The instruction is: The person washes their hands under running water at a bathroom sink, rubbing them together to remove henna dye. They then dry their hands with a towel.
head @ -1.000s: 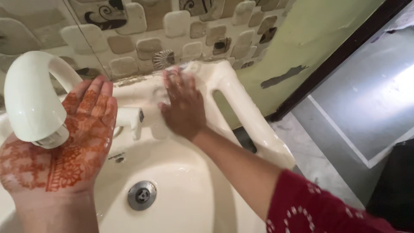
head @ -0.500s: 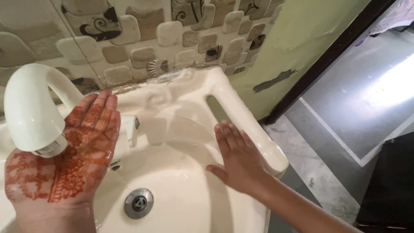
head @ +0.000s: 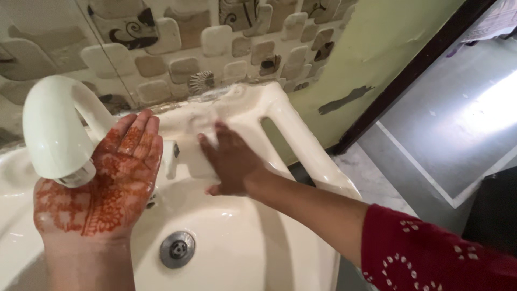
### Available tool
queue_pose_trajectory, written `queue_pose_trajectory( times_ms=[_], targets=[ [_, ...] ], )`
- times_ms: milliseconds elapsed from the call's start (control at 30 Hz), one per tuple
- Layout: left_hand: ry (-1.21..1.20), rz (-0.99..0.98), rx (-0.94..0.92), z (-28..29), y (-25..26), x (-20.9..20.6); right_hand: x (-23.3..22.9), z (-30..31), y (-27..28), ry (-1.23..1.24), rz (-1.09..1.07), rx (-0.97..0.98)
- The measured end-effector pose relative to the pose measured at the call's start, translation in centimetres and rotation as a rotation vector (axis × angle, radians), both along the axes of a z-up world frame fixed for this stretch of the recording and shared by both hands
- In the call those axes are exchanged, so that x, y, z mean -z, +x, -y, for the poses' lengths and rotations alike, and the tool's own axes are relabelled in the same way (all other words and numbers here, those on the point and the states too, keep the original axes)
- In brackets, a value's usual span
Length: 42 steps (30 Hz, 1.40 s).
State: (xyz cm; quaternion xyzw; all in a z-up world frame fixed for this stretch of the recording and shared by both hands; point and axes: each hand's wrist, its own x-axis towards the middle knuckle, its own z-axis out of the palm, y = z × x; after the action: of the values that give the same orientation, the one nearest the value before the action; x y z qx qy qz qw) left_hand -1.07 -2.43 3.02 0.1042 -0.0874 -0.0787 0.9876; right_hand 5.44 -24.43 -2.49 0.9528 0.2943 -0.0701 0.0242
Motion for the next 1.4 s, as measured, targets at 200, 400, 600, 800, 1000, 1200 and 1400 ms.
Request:
queue_pose_trajectory(
  times_ms=[200, 400, 600, 800, 1000, 1200, 1400],
  targets=[
    [0.119, -0.373, -0.153, 0.0, 0.0, -0.4, 4.6, -2.1, -1.5, 0.208, 0.386, -0.494],
    [0.301, -0.545, -0.299, -0.4, -1.4, -4.5, 3.9, -2.9, -2.7, 0.807, -0.097, -0.288],
    [0.333, -0.393, -0.357, -0.2, -1.8, -6.9, 3.5, -10.0, -4.0, 1.719, -1.592, 0.794],
    [1.244, -0.456, -1.033, -0.2, -2.5, -4.2, -2.8, -15.9, -4.7, 2.072, -1.649, 0.599],
    [0.457, -0.424, -0.521, -2.9, -0.6, -1.1, -6.9, -17.1, -5.5, 2.274, -1.45, 0.605],
    [0.328, -0.451, -0.461, -3.2, 0.2, 0.6, -9.4, -16.2, -6.3, 2.146, -1.137, 0.984],
    [0.185, -0.46, -0.506, -2.5, 1.4, 1.0, -8.9, -16.0, -5.8, 2.123, -1.117, 0.842]
  ],
)
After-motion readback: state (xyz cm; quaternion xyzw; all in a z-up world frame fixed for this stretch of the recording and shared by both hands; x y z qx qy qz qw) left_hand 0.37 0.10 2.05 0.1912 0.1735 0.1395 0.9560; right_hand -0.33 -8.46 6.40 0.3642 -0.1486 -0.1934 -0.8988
